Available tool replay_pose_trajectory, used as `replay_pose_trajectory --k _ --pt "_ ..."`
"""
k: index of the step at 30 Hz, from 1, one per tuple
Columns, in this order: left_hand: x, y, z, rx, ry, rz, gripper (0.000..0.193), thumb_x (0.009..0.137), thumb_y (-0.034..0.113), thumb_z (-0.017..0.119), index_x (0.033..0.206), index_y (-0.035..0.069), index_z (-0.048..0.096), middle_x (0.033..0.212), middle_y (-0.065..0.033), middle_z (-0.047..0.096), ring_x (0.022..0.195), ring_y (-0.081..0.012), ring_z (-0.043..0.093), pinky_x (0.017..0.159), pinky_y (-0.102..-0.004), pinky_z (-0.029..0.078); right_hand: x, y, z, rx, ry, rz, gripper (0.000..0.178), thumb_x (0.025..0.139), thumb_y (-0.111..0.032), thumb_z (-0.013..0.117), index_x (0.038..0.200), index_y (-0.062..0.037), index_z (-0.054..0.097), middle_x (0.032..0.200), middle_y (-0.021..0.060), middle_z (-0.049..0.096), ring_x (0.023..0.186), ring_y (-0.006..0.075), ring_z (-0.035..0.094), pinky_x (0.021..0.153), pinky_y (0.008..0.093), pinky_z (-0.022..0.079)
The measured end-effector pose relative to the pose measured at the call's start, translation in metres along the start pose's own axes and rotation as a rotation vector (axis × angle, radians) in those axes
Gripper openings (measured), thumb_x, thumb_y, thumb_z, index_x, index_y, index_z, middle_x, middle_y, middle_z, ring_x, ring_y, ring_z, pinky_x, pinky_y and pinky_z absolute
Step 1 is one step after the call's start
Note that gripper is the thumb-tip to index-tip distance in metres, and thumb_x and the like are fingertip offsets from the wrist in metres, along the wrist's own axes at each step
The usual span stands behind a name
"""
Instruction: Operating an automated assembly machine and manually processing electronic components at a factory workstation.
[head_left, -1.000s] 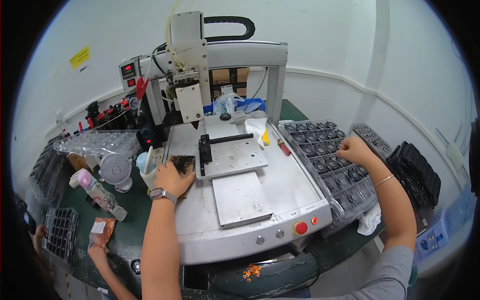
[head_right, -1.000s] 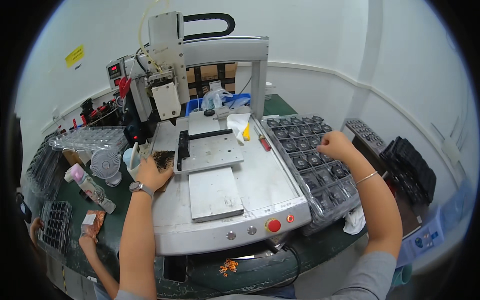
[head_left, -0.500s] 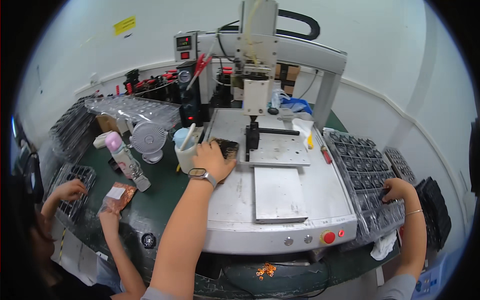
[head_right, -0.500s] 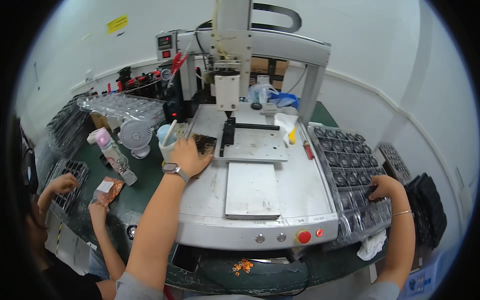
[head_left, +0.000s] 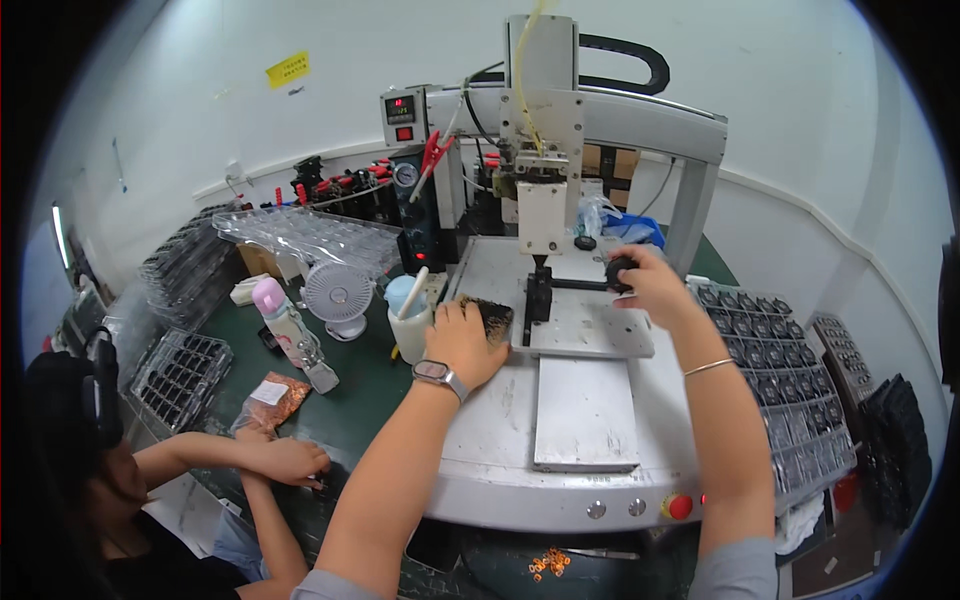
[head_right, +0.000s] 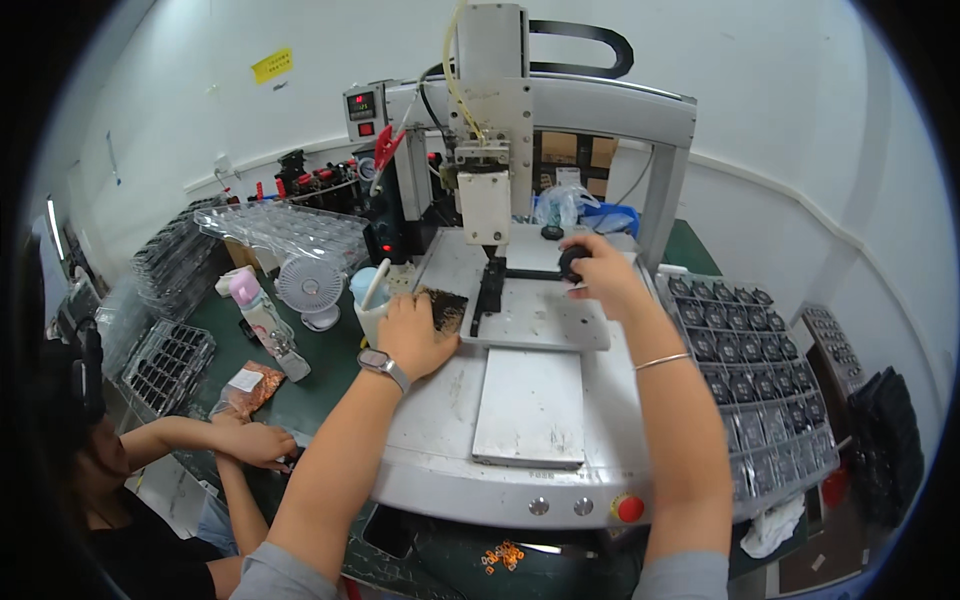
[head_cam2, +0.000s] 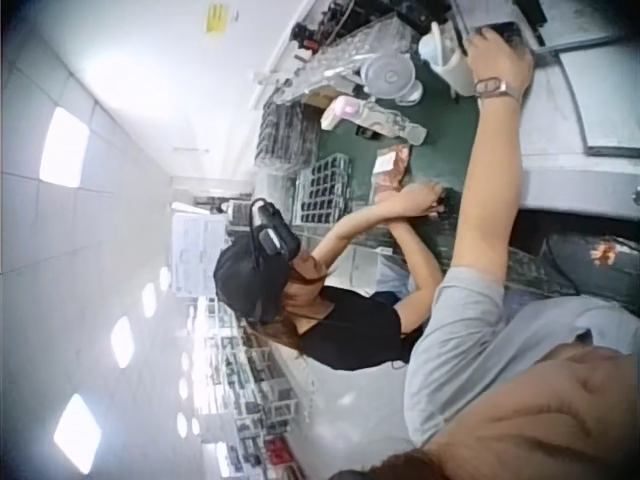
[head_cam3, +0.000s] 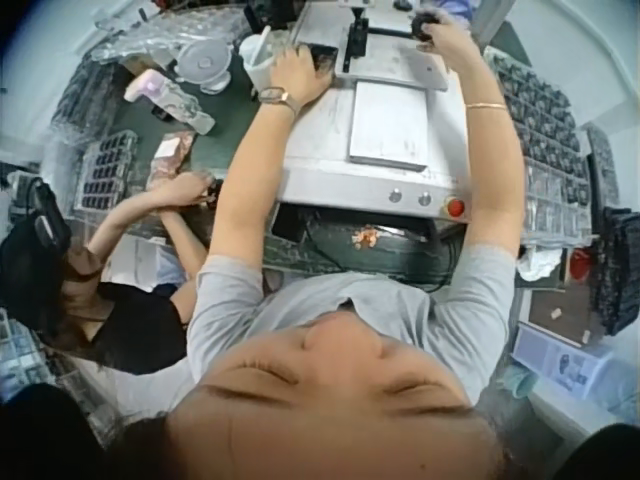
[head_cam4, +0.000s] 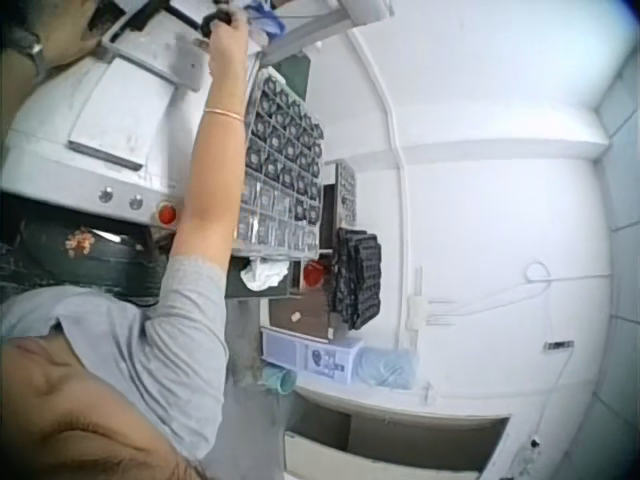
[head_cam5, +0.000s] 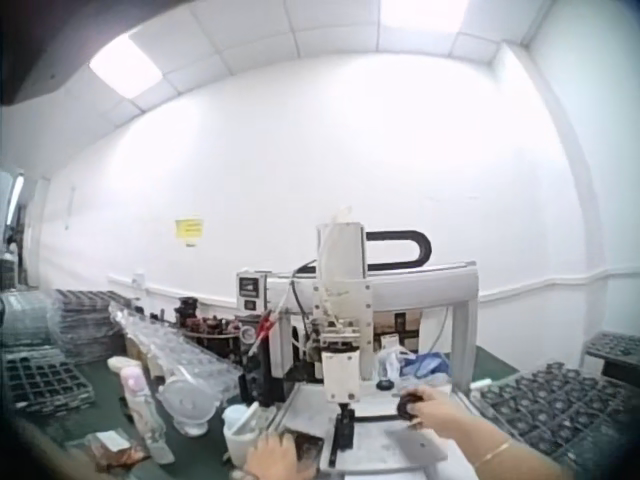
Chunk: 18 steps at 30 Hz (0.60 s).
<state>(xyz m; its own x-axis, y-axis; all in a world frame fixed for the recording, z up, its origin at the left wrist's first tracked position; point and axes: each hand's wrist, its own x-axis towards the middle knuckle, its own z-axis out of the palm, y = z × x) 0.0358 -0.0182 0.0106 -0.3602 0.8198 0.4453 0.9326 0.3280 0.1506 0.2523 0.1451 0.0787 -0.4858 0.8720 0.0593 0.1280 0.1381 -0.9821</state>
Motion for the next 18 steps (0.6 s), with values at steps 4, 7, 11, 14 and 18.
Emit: replay_pose_trajectory --k 4,7,11,14,18 --pt "0.0 0.001 0.005 -0.035 0.07 0.072 0.059 0.074 0.035 0.065 0.116 -0.004 0.05 0.117 -0.0217 0.05 0.112 -0.037 0.046 0.092 -0.0455 0.041 0.019 0.037 0.027 0.212 0.019 0.03 0.031 0.081 -0.006 0.046 0.109 -0.0137 0.054 0.093 0.0056 0.055 0.067 0.0142 0.057 0.055 0.0236 0.043" --pt "-0.001 -0.005 0.005 -0.05 0.125 0.106 0.051 0.078 0.029 0.061 0.114 -0.005 0.051 0.117 -0.0224 0.05 0.109 -0.0375 0.047 0.092 -0.0466 0.04 0.007 0.036 0.033 0.118 -0.017 -0.038 0.031 0.077 -0.008 0.053 0.108 -0.0125 0.053 0.088 0.0047 0.052 0.066 0.0145 0.055 0.056 0.0237 0.042" --pt "0.001 0.008 -0.011 -0.181 0.158 0.153 0.042 0.079 0.024 0.06 0.109 -0.003 0.054 0.11 -0.0195 0.054 0.103 -0.0364 0.051 0.088 -0.0442 0.042 0.01 0.055 0.035 -0.262 0.214 -0.313 0.042 0.07 -0.013 0.065 0.11 -0.0098 0.053 0.087 0.0066 0.05 0.075 0.0186 0.054 0.071 0.0265 0.046" --pt "-0.003 0.018 -0.015 -0.311 0.164 0.185 0.036 0.08 0.026 0.06 0.105 -0.001 0.057 0.103 -0.0167 0.056 0.098 -0.0342 0.052 0.086 -0.0419 0.042 0.004 0.056 0.034 -0.373 0.202 -0.378 0.05 0.07 -0.018 0.069 0.115 -0.0064 0.051 0.096 0.0112 0.053 0.086 0.0212 0.055 0.082 0.0292 0.046" --pt "-0.008 0.029 -0.013 -0.515 0.255 0.247 0.031 0.08 0.026 0.064 0.099 0.002 0.062 0.097 -0.0148 0.058 0.093 -0.0315 0.053 0.082 -0.0398 0.043 -0.014 0.035 0.036 -0.442 -0.043 -0.45 0.057 0.071 -0.021 0.073 0.118 0.0015 0.05 0.113 0.0175 0.056 0.095 0.0229 0.057 0.08 0.0297 0.047"
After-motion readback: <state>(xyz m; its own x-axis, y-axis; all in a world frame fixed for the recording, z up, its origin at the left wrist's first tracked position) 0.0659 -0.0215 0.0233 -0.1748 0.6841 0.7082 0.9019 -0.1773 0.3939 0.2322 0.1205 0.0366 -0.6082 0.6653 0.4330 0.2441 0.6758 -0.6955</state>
